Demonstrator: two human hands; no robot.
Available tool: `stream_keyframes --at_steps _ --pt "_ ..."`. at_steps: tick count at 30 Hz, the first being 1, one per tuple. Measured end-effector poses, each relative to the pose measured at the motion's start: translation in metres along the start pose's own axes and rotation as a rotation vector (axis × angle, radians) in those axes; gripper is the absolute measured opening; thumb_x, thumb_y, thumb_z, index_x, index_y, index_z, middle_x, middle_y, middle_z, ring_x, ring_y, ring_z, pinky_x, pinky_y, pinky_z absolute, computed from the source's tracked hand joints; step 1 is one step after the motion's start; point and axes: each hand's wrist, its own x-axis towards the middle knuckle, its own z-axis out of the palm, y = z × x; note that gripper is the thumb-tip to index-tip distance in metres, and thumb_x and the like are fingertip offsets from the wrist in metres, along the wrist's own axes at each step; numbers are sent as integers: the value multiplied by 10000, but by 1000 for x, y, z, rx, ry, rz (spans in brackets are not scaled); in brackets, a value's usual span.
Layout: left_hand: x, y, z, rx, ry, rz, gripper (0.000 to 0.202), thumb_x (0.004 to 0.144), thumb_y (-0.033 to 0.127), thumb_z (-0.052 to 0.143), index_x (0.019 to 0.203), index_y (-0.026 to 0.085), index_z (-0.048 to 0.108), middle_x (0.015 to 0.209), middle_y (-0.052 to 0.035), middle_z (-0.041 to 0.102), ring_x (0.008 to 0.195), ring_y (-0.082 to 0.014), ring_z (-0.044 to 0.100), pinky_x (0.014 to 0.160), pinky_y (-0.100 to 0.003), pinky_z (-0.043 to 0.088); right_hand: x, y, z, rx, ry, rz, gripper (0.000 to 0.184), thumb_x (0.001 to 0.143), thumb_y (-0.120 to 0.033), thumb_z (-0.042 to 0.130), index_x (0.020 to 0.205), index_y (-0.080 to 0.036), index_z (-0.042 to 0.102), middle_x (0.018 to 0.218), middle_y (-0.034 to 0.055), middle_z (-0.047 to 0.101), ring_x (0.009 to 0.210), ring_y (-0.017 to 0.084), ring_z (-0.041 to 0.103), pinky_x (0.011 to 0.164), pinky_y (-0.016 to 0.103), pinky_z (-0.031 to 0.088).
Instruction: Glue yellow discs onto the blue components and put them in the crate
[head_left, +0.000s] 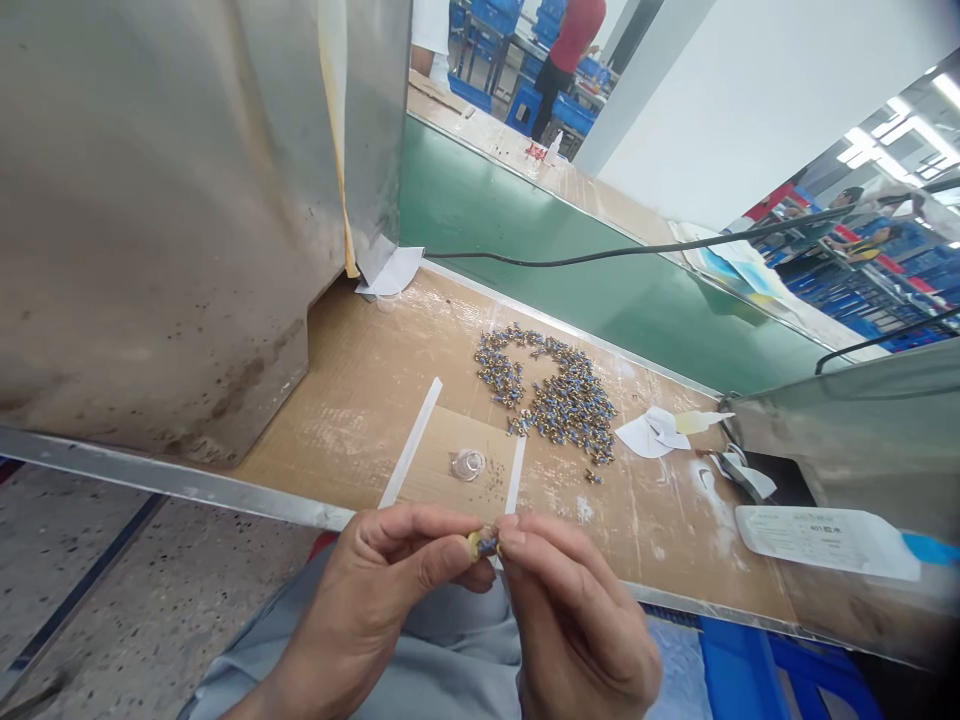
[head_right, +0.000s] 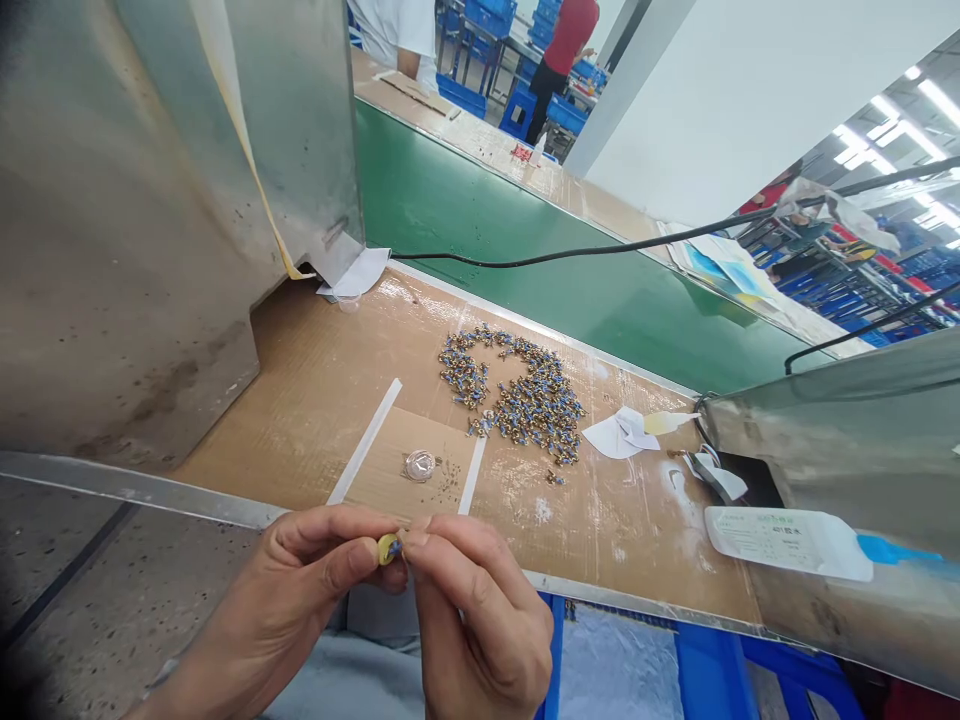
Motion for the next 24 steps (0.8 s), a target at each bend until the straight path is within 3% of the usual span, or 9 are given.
stream_keyframes --at_steps 14,24 --pt "-2 -2 2 50 73 -4 287 803 484 1102 899 238 990 771 -66 897 742 -185 834 785 -223 674 -10 3 -7 -49 -68 -101 462 1027 69 730 1383 -207 834 1241 89 865 1078 209 870 939 321 753" --pt "1 -3 16 -59 162 -56 344 715 478 1157 884 235 982 806 -70 921 719 -171 843 761 -208 695 -26 12 2 -93 56 -41 451 1049 -22 783 1388 -312 846 1205 59 887 1043 238 891 880 369 774"
